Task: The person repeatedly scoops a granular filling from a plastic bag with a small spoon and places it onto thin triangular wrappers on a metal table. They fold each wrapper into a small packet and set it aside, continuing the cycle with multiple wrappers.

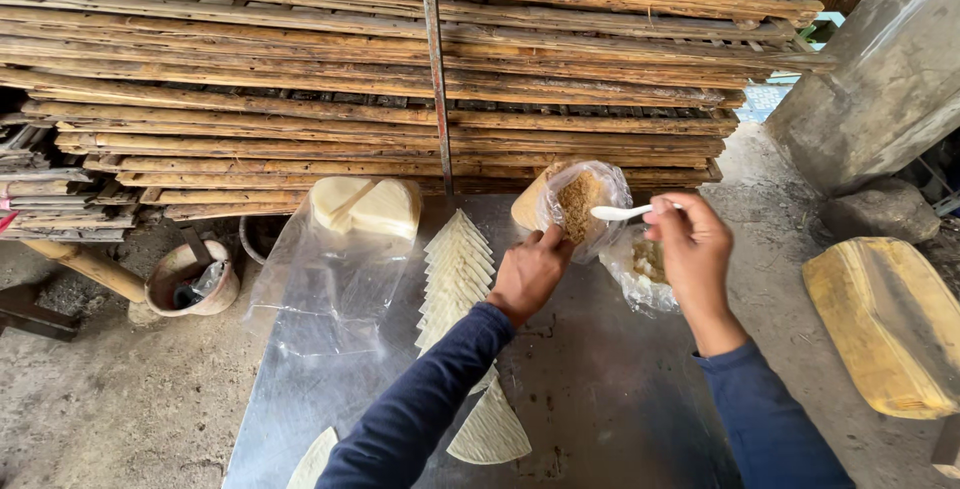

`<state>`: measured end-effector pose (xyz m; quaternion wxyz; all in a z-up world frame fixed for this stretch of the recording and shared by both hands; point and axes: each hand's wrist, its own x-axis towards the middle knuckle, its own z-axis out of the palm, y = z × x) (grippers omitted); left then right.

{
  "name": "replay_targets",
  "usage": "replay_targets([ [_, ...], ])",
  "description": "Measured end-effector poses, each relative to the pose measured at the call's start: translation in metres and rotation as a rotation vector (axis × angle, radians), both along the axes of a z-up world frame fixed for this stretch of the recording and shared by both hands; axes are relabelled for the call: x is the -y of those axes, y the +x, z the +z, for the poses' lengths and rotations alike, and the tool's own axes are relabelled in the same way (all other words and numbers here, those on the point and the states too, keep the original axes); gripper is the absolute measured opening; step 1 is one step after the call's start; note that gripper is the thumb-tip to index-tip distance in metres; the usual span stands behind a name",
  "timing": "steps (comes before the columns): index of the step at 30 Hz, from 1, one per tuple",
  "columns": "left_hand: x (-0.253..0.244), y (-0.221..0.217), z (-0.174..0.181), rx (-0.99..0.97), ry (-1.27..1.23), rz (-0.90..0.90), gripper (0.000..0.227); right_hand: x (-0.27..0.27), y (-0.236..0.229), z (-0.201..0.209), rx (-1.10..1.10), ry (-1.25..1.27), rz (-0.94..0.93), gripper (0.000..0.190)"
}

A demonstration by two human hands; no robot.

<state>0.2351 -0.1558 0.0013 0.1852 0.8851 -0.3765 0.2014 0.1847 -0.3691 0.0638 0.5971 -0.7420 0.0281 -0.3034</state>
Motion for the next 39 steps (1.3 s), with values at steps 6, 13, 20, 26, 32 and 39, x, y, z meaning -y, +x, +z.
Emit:
replay_targets([
  [6,-0.005,-0.017,-0.015,-0.093,0.187,-0.029,0.011,-0.032,0.007,-0.006,0.079,-0.499,-0.061,0.011],
  [13,-0.017,-0.02,0.011,-0.235,-0.123,0.003,0.037,-0.034,0.0,-0.012,0.173,-0.821,-0.144,0.017],
  [20,-0.032,-0.046,0.042,-0.286,-0.146,0.007,0.041,-0.035,0.006,-0.027,0.222,-1.08,-0.103,0.022],
  [26,-0.09,-0.111,0.061,-0.282,-0.27,0.086,0.03,-0.034,0.02,-0.05,0.139,-1.031,-0.067,0.019],
  [32,-0.142,-0.197,0.028,-0.421,-0.318,0.413,0.029,-0.024,0.018,-0.063,0.057,-0.547,-0.107,0.015],
  [39,-0.161,-0.244,-0.039,-0.323,-0.29,0.517,0.037,-0.016,0.007,-0.056,0.031,0.008,-0.051,0.01],
])
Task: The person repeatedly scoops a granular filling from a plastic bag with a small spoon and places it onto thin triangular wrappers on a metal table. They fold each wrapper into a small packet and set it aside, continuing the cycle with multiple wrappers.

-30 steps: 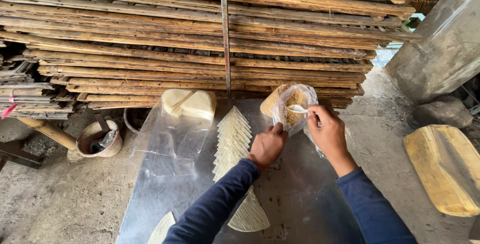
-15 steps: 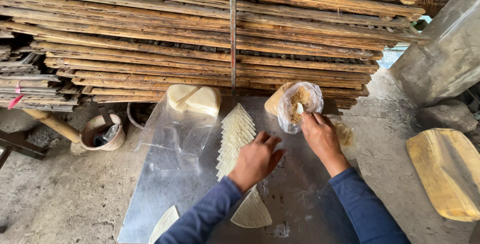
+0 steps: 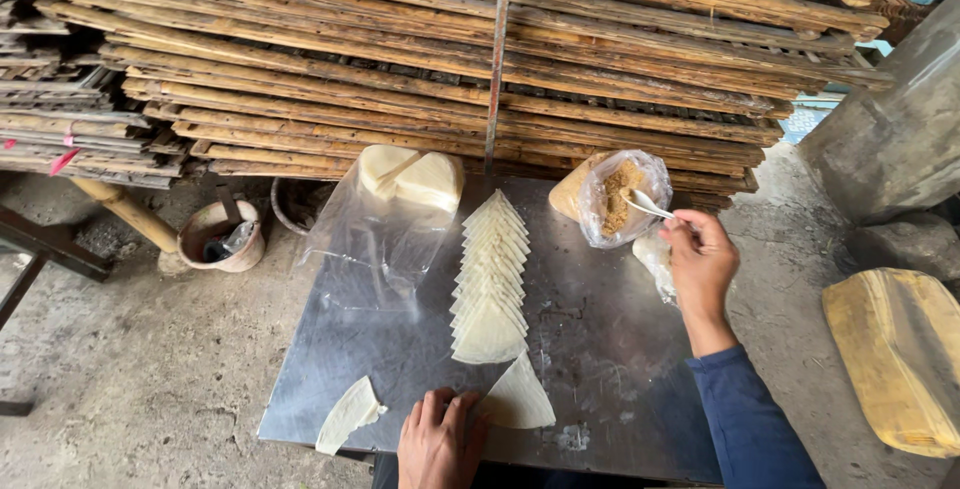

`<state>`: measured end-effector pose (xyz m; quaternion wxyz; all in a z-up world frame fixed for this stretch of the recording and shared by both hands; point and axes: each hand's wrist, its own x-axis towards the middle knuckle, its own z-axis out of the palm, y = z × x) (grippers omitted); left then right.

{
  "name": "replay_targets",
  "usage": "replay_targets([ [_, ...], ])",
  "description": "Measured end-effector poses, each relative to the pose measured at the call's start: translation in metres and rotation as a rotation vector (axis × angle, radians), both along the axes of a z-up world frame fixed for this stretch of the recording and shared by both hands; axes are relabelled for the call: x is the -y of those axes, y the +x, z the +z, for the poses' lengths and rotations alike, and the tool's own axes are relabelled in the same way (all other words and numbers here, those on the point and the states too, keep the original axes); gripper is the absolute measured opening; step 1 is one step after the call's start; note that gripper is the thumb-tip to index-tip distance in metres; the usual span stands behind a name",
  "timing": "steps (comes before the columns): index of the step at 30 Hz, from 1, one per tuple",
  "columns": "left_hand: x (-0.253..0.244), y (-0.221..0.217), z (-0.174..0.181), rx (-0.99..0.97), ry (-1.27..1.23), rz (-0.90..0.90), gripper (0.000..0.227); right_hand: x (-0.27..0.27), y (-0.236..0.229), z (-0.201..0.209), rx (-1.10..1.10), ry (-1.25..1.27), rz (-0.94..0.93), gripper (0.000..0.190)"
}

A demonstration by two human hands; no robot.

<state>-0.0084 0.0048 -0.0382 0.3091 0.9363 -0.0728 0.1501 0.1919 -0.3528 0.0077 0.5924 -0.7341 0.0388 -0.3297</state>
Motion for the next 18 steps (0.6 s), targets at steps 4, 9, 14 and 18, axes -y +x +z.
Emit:
replay_targets([
  [4,0.001,-0.005,-0.002,0.003,-0.011,0.035,0.03,-0.009,-0.031,0.015,0.078,0.05,0.033,0.009],
  [9,0.003,-0.007,0.019,0.066,-0.049,0.026,0.026,-0.018,-0.09,0.023,0.07,0.169,0.186,0.009],
  [14,0.005,-0.011,0.031,0.089,-0.057,0.024,0.024,-0.04,-0.15,-0.013,-0.203,0.205,0.389,0.015],
  [18,0.007,-0.011,0.037,0.119,-0.061,0.042,0.022,-0.064,-0.181,-0.045,-0.356,0.195,0.494,0.012],
])
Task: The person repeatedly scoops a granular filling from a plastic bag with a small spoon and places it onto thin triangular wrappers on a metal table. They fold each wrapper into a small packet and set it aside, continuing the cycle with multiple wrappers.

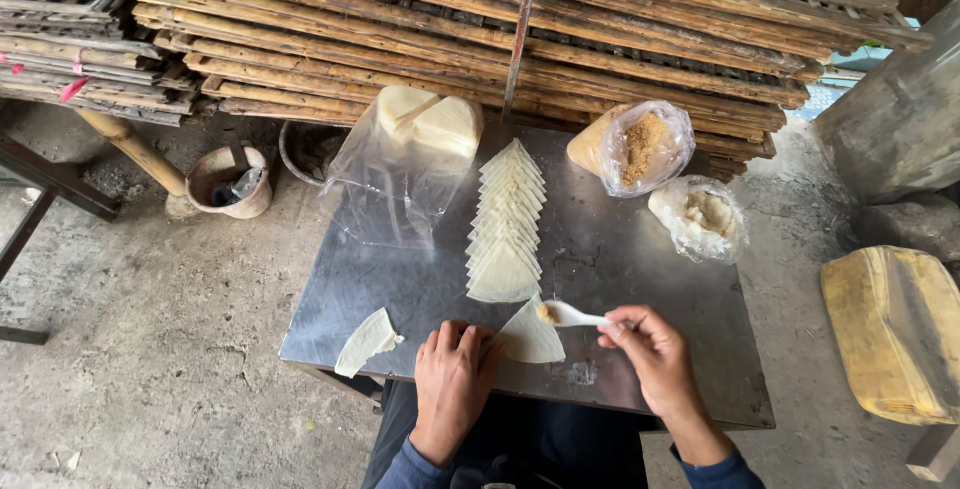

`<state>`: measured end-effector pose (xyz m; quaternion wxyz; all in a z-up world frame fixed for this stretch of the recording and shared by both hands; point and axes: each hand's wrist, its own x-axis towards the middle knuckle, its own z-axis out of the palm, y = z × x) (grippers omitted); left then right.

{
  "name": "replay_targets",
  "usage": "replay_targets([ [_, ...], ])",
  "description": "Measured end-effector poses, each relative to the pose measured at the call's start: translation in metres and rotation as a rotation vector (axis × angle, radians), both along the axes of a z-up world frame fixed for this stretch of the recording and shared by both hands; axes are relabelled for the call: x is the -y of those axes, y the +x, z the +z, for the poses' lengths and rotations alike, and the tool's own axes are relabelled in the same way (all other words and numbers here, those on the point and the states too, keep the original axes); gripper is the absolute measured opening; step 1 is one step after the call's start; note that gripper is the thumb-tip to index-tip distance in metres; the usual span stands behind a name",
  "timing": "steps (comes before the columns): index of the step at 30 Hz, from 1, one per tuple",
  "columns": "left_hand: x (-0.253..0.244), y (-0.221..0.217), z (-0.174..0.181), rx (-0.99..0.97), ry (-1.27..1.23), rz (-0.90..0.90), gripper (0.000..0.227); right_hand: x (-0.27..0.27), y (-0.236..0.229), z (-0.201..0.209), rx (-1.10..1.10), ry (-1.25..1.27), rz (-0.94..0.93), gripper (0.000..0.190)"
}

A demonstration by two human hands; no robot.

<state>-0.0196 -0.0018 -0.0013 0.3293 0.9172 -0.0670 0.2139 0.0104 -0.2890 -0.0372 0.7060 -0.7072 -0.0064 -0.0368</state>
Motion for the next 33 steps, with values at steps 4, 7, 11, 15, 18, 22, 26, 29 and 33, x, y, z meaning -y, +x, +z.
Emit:
replay_targets([
  [4,-0.001,-0.001,0.0,0.015,0.008,-0.008,0.019,-0.01,-0.015,-0.006,0.002,-0.233,0.025,0.011],
  [7,-0.001,-0.001,-0.001,0.021,0.013,-0.002,0.018,-0.017,-0.022,0.004,0.102,-0.399,0.037,0.01],
  [11,-0.002,-0.001,-0.003,0.016,0.007,-0.011,0.017,-0.03,-0.032,0.022,0.306,-0.623,-0.004,0.013],
  [15,-0.002,-0.002,-0.003,0.02,0.013,-0.012,0.017,-0.04,-0.04,0.037,0.484,-0.752,-0.019,0.019],
  [18,-0.003,-0.003,-0.003,0.01,0.017,-0.011,0.016,-0.043,-0.045,0.045,0.65,-0.856,-0.024,0.023],
  [22,-0.002,-0.002,-0.001,0.011,0.013,-0.009,0.016,-0.04,-0.048,0.044,0.744,-0.93,-0.03,0.022],
  [26,-0.003,-0.002,0.0,-0.004,0.011,-0.025,0.016,-0.034,-0.047,0.03,0.752,-0.942,-0.051,0.02],
  [29,-0.004,-0.001,-0.001,-0.016,0.028,-0.044,0.016,-0.027,-0.038,0.025,0.803,-0.938,-0.102,0.02],
  [33,-0.002,0.003,-0.003,-0.031,0.009,-0.077,0.015,-0.001,-0.004,0.045,0.703,-0.983,-0.319,0.017],
])
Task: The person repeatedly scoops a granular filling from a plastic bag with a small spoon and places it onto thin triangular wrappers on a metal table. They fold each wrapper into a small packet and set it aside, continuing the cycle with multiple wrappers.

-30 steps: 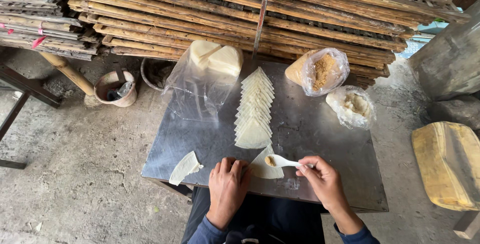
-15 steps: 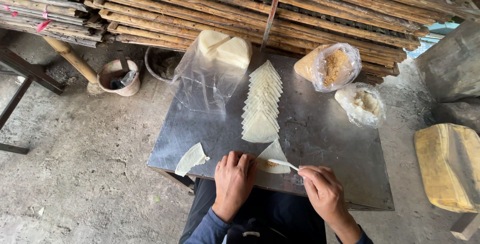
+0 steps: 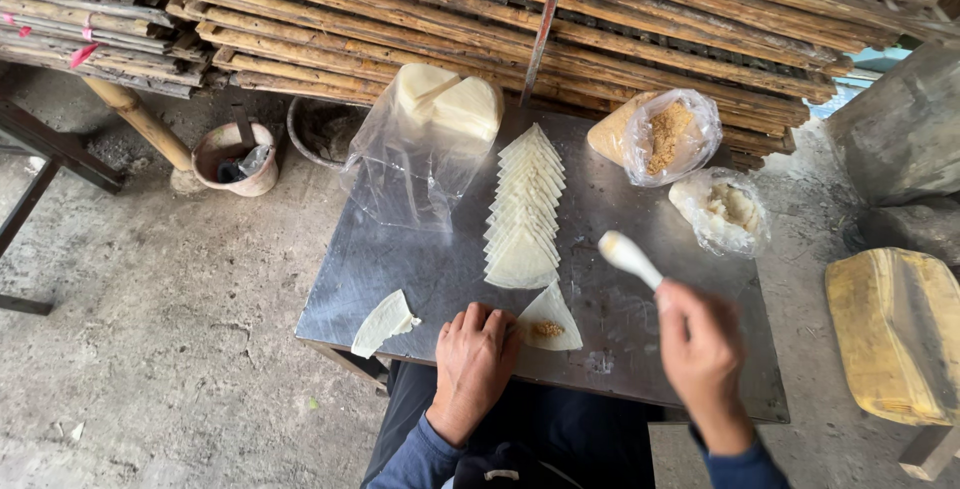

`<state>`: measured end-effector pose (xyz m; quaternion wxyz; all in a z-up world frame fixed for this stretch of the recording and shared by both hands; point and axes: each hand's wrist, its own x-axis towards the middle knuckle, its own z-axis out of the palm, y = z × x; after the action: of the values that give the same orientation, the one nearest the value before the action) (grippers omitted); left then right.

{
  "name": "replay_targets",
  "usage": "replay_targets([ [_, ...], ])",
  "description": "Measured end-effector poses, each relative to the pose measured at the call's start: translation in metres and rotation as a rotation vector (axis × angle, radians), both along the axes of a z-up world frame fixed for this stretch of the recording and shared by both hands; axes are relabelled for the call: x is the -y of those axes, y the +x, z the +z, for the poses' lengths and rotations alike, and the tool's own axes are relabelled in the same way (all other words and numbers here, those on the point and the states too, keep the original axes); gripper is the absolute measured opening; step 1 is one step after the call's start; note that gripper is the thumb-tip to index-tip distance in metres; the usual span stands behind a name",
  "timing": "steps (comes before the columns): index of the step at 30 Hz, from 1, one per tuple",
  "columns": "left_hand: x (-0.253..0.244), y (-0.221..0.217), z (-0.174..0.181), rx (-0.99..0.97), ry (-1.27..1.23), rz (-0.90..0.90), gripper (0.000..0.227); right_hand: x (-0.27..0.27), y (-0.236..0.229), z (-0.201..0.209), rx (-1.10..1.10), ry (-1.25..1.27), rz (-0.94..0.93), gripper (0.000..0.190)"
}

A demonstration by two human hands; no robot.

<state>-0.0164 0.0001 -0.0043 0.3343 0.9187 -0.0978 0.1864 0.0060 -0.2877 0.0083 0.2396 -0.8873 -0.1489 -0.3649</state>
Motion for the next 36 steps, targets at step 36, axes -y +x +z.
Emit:
replay_targets([
  [36,0.014,0.004,0.009,0.055,-0.184,-0.15,0.021,-0.081,-0.036,-0.014,-0.371,-0.099,-0.037,0.015],
])
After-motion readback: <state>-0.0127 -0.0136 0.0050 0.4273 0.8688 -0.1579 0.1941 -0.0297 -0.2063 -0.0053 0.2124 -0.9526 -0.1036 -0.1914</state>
